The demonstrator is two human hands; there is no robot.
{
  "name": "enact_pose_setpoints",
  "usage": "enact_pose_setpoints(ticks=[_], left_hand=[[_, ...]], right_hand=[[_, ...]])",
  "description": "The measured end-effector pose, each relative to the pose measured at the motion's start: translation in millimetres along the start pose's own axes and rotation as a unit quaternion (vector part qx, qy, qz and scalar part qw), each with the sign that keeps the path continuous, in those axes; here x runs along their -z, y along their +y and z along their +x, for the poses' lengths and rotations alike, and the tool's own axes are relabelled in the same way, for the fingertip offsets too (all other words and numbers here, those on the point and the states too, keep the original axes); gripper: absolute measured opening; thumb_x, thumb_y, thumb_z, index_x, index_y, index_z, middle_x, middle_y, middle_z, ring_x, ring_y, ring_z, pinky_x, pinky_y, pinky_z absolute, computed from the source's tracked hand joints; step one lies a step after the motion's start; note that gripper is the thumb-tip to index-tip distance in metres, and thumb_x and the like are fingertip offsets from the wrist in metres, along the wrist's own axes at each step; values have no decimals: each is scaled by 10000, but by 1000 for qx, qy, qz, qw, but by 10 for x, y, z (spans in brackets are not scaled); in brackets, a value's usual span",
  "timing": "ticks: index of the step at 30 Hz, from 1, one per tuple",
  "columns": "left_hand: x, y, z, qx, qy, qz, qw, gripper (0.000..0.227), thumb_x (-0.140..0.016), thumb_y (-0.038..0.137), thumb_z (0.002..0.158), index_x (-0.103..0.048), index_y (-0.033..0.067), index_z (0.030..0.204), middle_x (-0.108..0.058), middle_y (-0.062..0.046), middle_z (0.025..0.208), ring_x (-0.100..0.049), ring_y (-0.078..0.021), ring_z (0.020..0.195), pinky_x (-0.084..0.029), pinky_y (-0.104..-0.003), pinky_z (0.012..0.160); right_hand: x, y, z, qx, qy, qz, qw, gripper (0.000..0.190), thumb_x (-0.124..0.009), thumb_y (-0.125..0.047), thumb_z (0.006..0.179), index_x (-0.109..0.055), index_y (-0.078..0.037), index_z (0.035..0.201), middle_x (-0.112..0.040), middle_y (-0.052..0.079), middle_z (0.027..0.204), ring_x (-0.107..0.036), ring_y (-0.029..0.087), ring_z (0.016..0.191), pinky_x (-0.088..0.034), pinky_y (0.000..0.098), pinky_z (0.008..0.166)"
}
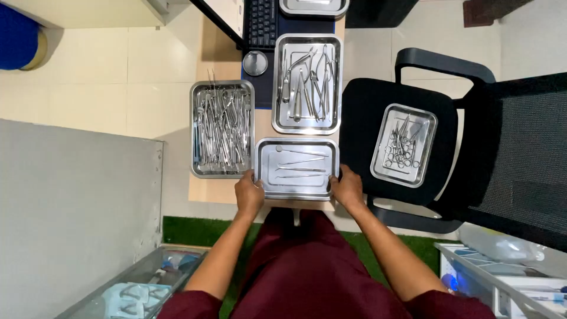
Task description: Sorting dental instruments into metal trays and transferring them into a sterilization unit.
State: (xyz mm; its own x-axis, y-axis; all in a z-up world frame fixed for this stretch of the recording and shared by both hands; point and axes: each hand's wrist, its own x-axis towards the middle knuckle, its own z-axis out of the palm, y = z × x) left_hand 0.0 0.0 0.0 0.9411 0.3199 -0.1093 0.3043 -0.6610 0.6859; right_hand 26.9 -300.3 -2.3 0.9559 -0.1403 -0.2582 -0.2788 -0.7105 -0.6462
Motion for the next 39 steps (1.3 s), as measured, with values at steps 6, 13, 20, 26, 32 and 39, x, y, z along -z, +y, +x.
enact_pose_setpoints(ticks=[6, 13, 20, 26, 32, 39], left_hand=[[93, 193, 11, 23, -40, 21, 999, 383, -654, -30, 782, -647, -22, 1165, -722, -286, 925, -690, -480, 900, -541, -540, 810], [124, 72, -84, -48, -50, 16, 998, 348, -652, -51, 781, -663, -8, 1126, -715, -280, 891, -696, -477, 862, -553, -536, 790], [165, 58, 19, -70, -77, 1, 995, 285, -654, -66, 745, -680, -8, 1023, -710, -287, 861, -687, -491, 833, -551, -557, 756], [170, 27, 115, -97, -93, 41, 990, 203, -623, -38, 763, -703, 13, 942, -694, -281, 787, -689, -492, 775, -556, -566, 731], [127, -70, 194, -97, -99, 61, 989, 173, -593, -39, 747, -666, -8, 901, -693, -283, 833, -676, -499, 827, -543, -575, 780], [373, 302, 264, -111, -124, -16, 986, 435, -681, -5, 719, -604, -42, 1146, -672, -291, 1002, -619, -513, 959, -475, -592, 839]], right_hand=[[-52, -10, 7, -39, -9, -23, 999, 307, -759, -186, 828, -718, -31, 1089, -743, 222, 903, -720, 423, 873, -563, 504, 801], [-16, -123, -130, -76, 8, -87, 993, 306, -771, -189, 827, -720, -31, 1084, -725, 253, 939, -698, 452, 904, -552, 525, 816], [-41, -153, -144, -105, 1, -112, 988, 256, -740, -233, 877, -736, -30, 1034, -747, 225, 941, -713, 431, 919, -558, 514, 844], [-33, -113, -129, -120, 24, -116, 986, 350, -792, -254, 836, -761, -63, 1128, -745, 230, 989, -722, 418, 935, -569, 487, 847], [21, -246, -135, -128, 30, -144, 981, 387, -836, -280, 822, -760, -42, 1117, -751, 227, 964, -726, 416, 924, -570, 487, 840], [-107, -12, -106, -70, 83, -88, 990, 385, -852, -198, 768, -750, -15, 1090, -744, 224, 958, -705, 431, 902, -555, 487, 772]])
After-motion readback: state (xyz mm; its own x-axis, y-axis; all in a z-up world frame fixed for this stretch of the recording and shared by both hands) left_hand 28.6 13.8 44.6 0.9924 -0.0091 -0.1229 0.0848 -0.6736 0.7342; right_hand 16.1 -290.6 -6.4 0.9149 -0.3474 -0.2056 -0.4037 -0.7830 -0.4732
